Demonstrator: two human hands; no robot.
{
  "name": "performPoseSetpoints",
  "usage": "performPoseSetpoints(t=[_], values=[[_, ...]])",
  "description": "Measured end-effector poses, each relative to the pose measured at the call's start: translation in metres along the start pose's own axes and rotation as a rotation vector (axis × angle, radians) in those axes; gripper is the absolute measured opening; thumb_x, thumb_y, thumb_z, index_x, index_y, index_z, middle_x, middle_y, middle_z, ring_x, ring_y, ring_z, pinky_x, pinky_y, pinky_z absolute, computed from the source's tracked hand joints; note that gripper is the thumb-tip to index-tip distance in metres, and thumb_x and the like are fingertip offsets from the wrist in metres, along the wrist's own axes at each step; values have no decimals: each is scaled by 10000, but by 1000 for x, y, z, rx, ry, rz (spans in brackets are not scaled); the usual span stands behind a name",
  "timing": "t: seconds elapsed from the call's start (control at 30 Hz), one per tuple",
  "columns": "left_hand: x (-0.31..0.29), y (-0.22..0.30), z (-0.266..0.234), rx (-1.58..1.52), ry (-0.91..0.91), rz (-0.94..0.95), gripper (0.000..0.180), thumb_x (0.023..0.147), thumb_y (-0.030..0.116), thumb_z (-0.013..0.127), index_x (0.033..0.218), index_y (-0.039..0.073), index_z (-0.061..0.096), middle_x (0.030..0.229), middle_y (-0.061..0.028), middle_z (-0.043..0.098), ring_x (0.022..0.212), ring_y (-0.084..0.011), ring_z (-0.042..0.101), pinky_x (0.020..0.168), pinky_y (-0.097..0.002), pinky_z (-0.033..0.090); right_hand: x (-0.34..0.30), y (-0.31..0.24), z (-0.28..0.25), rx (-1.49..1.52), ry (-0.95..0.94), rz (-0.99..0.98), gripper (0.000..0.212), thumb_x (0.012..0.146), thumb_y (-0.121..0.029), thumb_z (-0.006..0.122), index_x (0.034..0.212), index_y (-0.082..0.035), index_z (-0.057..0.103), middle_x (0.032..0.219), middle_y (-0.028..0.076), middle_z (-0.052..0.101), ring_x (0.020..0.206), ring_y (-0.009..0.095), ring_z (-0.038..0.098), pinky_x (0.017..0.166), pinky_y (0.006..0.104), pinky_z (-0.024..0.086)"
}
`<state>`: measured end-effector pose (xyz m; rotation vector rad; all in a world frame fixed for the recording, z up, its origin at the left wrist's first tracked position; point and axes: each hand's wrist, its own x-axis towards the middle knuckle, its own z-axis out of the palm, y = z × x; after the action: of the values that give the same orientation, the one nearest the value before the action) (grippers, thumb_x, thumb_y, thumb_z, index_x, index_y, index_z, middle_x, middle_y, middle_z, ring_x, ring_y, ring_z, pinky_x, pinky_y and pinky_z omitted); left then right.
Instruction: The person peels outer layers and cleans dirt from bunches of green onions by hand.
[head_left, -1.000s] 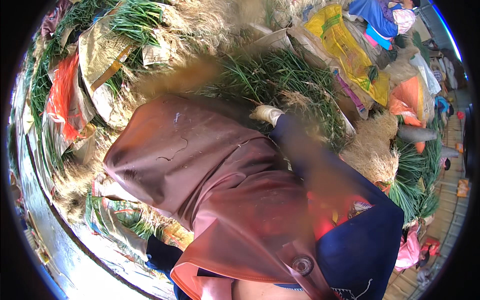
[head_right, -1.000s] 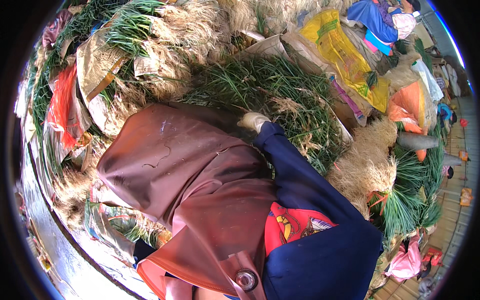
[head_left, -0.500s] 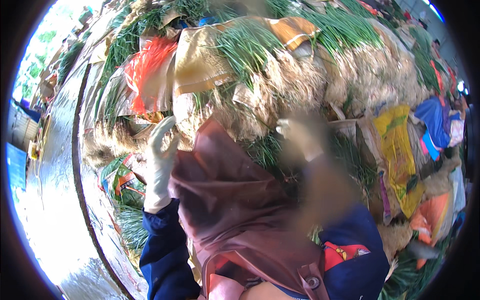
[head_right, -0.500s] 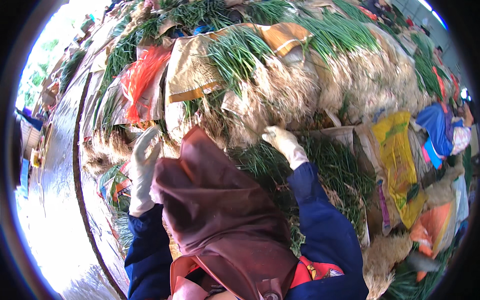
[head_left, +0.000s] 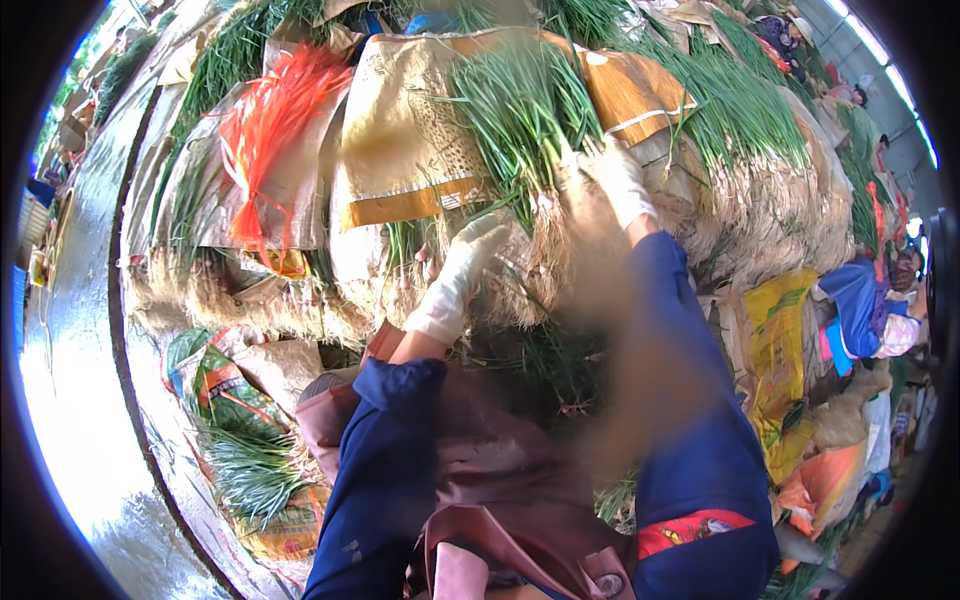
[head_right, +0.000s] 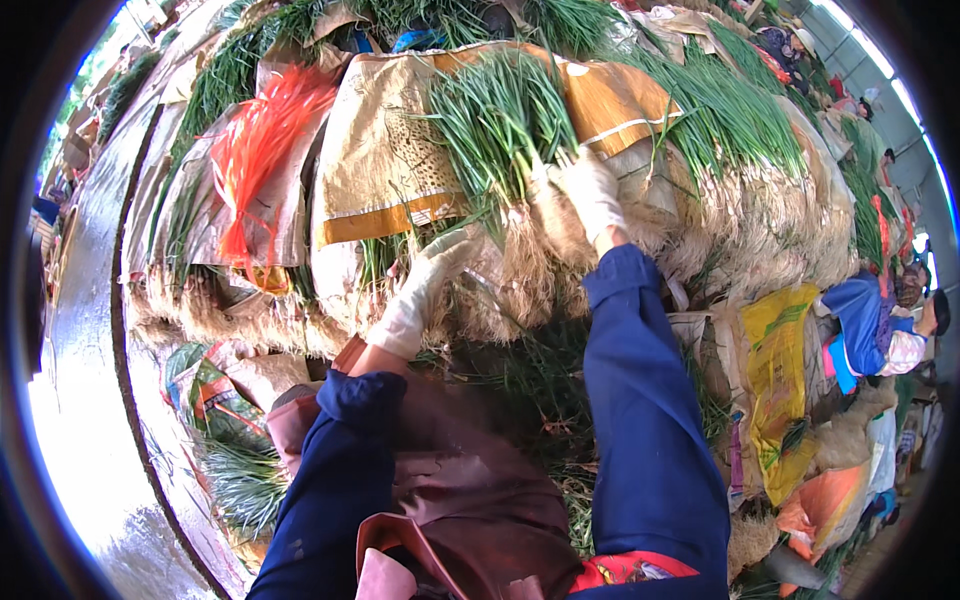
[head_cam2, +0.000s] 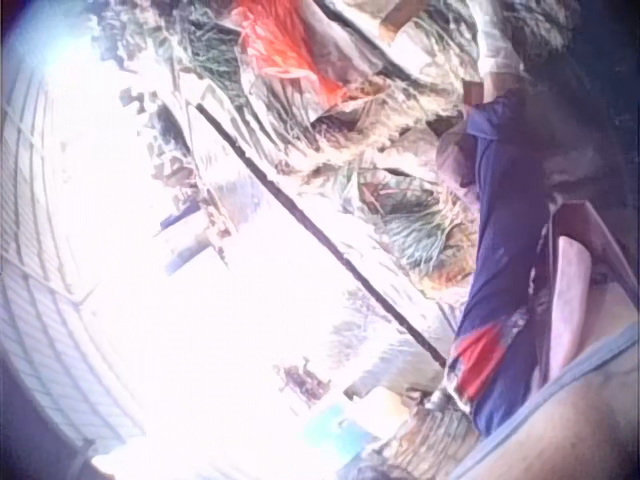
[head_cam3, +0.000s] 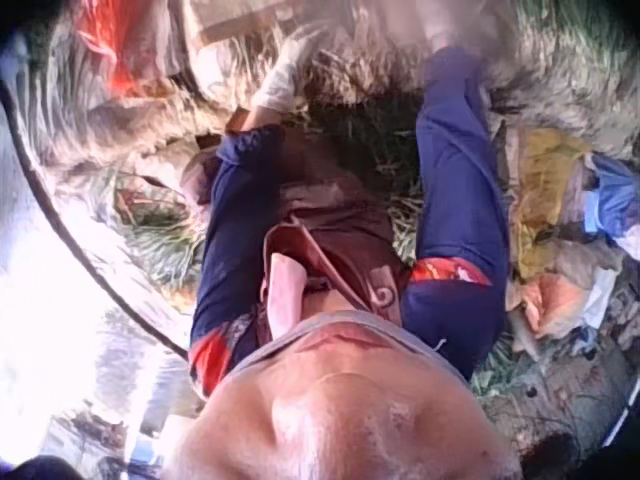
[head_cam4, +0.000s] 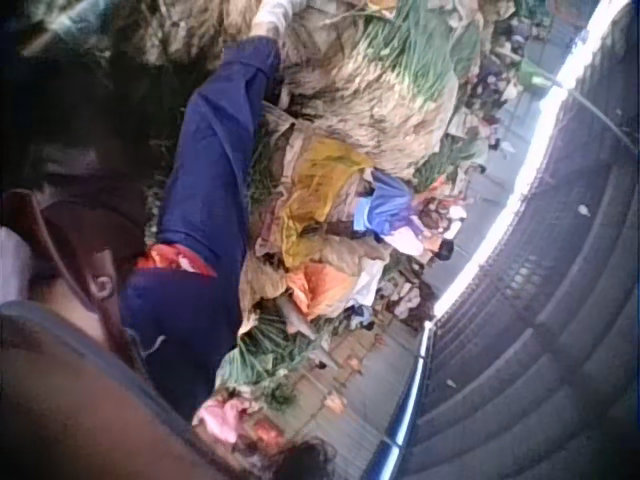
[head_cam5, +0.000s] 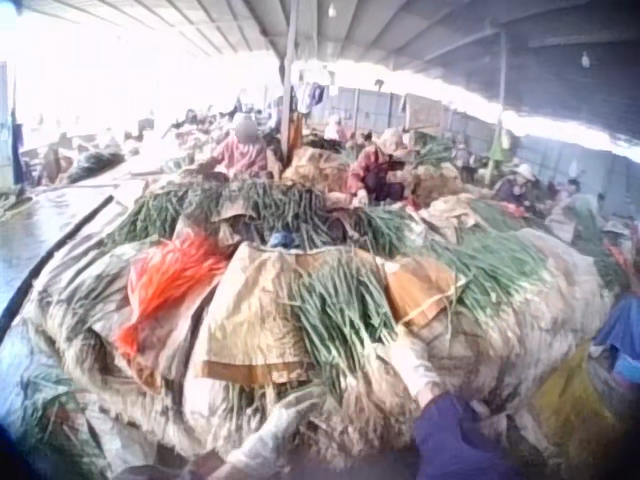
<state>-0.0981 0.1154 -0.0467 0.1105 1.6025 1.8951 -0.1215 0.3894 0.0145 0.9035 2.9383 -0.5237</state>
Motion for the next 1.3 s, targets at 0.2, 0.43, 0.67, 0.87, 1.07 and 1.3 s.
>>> performPoseSetpoints(t=[0.2,0.43,0.67,0.87,1.07,1.3], values=[[57,-41,19,-368,58,-99,467,856,312,610,1201,25,481,1103,-95,570,1029,-179,533,851,-272,440,-28,4,61,738,-330,-105,536,774,-292,712,1185,-16,507,1044,99,639,906,199,584,834,306,441],[-11,30,27,-617,38,152,354,849,172,610,1164,45,509,1061,-107,592,982,-206,575,866,-346,481,-83,4,27,1344,-646,24,407,742,-288,745,1028,-30,614,942,89,658,946,209,574,980,369,329],[-1,35,11,-124,90,-53,496,828,111,630,1271,26,423,1073,-102,599,980,-190,577,788,-315,481,-6,47,-28,13,304,-129,436,856,-213,610,1233,-34,485,1034,156,629,890,203,605,822,283,485],[-21,-14,-10,-345,114,-67,609,837,87,606,1366,9,313,1330,-134,440,1184,-269,449,979,-343,367,-97,-15,2,1323,-89,-142,164,752,-119,705,913,-117,672,1037,51,642,892,138,604,764,235,504],[-62,14,7,-163,324,212,506,850,91,598,1293,-49,397,1290,-164,472,1149,-204,477,964,-282,375,-121,-78,37,-74,166,-445,291,728,-425,688,802,-144,691,827,43,613,801,212,581,751,349,447],[-80,3,8,-404,118,79,297,861,210,628,1106,45,598,922,-34,641,757,-76,563,685,-204,447,-184,-83,8,97,86,-577,221,806,-289,626,894,-87,652,914,80,601,836,241,582,769,333,458]])
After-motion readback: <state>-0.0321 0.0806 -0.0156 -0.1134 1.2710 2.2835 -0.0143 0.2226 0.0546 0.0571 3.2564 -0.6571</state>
